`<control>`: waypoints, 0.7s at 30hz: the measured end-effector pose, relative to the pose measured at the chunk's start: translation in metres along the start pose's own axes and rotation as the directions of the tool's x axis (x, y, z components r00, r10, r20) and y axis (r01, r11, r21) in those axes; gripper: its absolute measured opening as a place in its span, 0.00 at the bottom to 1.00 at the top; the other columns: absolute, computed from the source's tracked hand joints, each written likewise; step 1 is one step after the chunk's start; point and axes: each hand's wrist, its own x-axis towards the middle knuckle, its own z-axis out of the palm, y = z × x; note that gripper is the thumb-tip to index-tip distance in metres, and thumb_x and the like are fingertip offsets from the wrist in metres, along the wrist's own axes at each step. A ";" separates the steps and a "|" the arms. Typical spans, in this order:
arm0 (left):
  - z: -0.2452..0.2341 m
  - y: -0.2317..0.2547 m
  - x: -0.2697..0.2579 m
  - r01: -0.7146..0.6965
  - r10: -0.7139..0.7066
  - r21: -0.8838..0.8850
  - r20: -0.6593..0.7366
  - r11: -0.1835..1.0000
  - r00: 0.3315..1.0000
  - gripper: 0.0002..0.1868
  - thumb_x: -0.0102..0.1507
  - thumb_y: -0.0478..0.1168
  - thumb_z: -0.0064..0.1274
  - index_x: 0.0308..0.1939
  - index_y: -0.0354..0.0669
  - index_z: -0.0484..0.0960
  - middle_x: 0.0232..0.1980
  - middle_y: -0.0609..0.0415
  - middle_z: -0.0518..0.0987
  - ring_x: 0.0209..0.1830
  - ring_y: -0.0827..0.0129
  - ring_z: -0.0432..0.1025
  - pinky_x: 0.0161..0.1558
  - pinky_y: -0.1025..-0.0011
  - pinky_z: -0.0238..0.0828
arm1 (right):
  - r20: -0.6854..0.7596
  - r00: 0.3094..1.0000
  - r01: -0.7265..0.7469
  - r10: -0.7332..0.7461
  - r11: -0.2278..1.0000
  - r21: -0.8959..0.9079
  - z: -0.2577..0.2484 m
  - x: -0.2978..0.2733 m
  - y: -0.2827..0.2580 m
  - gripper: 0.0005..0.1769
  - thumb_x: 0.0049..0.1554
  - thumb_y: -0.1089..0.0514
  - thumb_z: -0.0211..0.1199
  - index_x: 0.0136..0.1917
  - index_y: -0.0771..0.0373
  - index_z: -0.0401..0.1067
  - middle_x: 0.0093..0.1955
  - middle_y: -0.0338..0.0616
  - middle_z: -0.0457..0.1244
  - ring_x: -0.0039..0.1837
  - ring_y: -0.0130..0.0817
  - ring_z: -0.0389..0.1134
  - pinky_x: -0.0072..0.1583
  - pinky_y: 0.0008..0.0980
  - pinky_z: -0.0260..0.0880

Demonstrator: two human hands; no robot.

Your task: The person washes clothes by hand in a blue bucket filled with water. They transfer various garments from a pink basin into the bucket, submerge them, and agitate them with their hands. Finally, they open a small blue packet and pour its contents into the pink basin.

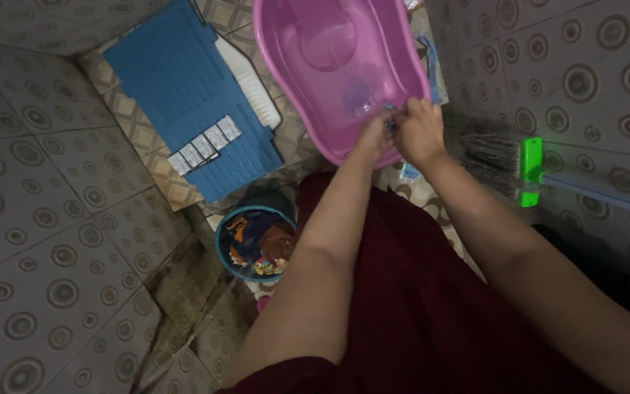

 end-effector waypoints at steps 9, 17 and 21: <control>0.005 0.017 -0.027 0.100 -0.086 0.175 -0.084 0.980 0.993 0.17 0.68 0.32 0.47 0.59 0.26 0.74 0.52 0.38 0.81 0.54 0.56 0.80 0.54 0.68 0.77 | 0.578 0.780 -0.624 0.240 0.230 0.747 0.005 0.011 0.063 0.21 0.61 0.59 0.55 0.65 0.67 0.73 0.55 0.52 0.68 0.56 0.40 0.69 0.63 0.45 0.67; 0.053 0.055 -0.109 0.273 -0.267 0.164 -0.059 0.948 0.962 0.16 0.70 0.33 0.40 0.59 0.24 0.70 0.52 0.32 0.78 0.50 0.50 0.80 0.54 0.61 0.76 | 0.805 0.591 -0.805 0.045 -0.032 0.593 -0.007 0.025 0.045 0.22 0.60 0.70 0.51 0.66 0.84 0.61 0.55 0.71 0.67 0.56 0.53 0.75 0.58 0.39 0.74; 0.028 0.038 -0.083 0.314 -0.309 0.064 -0.078 0.947 0.948 0.16 0.69 0.33 0.38 0.58 0.25 0.70 0.51 0.33 0.79 0.49 0.50 0.80 0.55 0.56 0.77 | 0.751 0.659 -0.752 0.030 0.001 0.660 0.004 0.019 0.032 0.22 0.60 0.72 0.49 0.67 0.82 0.61 0.55 0.68 0.67 0.55 0.52 0.75 0.57 0.37 0.75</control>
